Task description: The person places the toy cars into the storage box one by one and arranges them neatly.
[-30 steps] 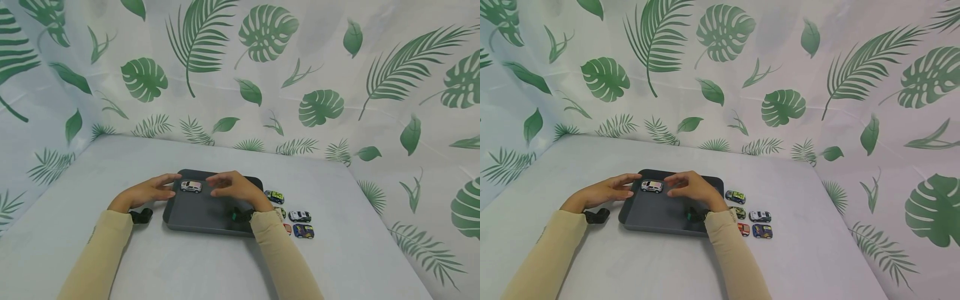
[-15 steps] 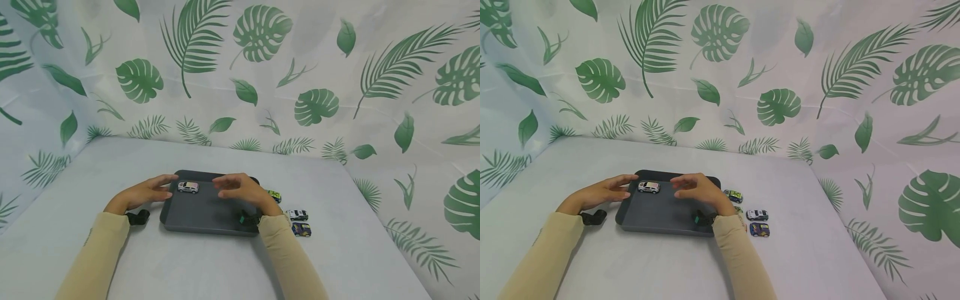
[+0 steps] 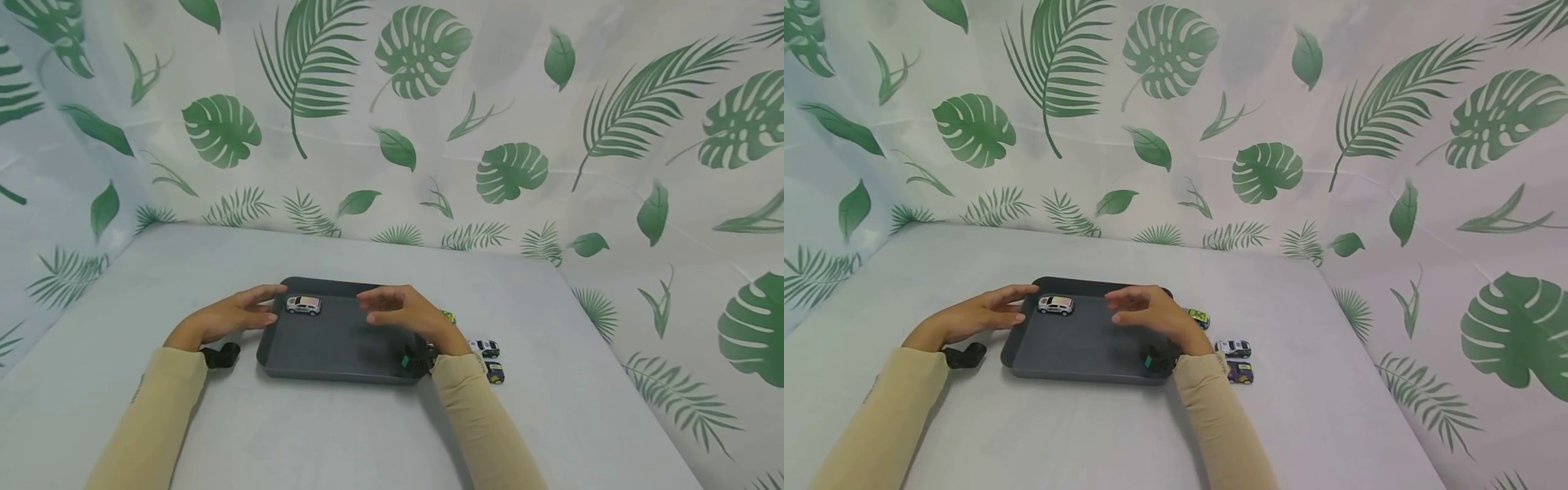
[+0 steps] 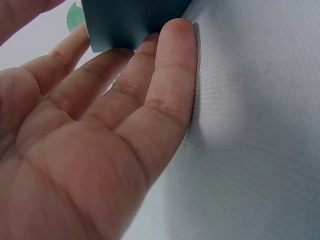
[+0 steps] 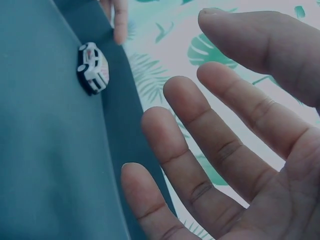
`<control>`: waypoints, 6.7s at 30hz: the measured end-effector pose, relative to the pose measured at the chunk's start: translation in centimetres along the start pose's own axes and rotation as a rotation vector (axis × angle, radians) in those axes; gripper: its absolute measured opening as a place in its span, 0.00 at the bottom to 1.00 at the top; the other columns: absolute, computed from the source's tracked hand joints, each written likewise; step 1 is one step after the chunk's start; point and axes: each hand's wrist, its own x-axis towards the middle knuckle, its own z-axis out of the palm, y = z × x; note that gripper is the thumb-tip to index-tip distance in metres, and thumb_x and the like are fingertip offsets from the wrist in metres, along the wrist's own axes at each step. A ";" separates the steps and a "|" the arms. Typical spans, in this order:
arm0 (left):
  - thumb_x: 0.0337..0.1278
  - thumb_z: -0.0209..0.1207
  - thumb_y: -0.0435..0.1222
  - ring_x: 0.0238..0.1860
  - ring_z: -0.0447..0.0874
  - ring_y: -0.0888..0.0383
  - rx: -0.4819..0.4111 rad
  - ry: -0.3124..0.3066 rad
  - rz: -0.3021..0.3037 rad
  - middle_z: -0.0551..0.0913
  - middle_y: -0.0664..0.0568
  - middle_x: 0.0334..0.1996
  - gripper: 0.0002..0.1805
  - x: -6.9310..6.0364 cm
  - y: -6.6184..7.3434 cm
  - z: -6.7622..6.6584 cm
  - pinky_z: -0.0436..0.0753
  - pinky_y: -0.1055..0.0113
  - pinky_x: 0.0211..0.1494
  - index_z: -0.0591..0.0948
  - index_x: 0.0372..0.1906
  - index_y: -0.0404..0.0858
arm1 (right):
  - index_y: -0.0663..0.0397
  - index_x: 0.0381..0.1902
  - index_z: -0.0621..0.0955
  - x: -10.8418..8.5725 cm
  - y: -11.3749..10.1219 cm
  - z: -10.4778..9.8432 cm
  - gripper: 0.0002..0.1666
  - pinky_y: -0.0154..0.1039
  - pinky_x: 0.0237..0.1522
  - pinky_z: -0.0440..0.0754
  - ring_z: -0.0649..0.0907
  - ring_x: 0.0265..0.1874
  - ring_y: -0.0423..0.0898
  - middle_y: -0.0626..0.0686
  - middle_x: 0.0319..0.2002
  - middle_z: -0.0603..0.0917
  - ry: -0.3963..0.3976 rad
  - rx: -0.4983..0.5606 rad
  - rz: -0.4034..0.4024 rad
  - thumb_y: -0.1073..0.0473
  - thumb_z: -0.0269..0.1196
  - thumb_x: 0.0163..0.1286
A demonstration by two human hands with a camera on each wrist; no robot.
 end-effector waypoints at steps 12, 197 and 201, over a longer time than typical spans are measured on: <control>0.79 0.62 0.37 0.83 0.49 0.23 0.002 -0.010 0.003 0.44 0.28 0.86 0.43 -0.1 0.1 -0.1 0.63 0.31 0.80 0.54 0.86 0.32 | 0.67 0.71 0.80 -1.2 0.6 -0.8 0.29 0.44 0.63 0.84 0.83 0.64 0.64 0.71 0.64 0.83 0.039 0.049 0.031 0.64 0.70 0.75; 0.79 0.63 0.38 0.82 0.50 0.22 0.028 -0.017 0.009 0.44 0.27 0.86 0.44 0.2 -0.2 -0.2 0.64 0.31 0.79 0.54 0.86 0.31 | 0.68 0.55 0.88 -14.7 5.9 -8.8 0.16 0.35 0.53 0.83 0.83 0.47 0.37 0.64 0.52 0.89 0.431 -0.347 -0.048 0.71 0.72 0.70; 0.79 0.63 0.38 0.82 0.50 0.23 0.030 -0.020 0.010 0.44 0.27 0.86 0.44 0.2 -0.3 -0.1 0.64 0.31 0.79 0.53 0.86 0.31 | 0.69 0.55 0.88 -14.2 5.7 -8.4 0.16 0.34 0.51 0.83 0.82 0.47 0.37 0.65 0.51 0.89 0.421 -0.353 -0.089 0.73 0.71 0.70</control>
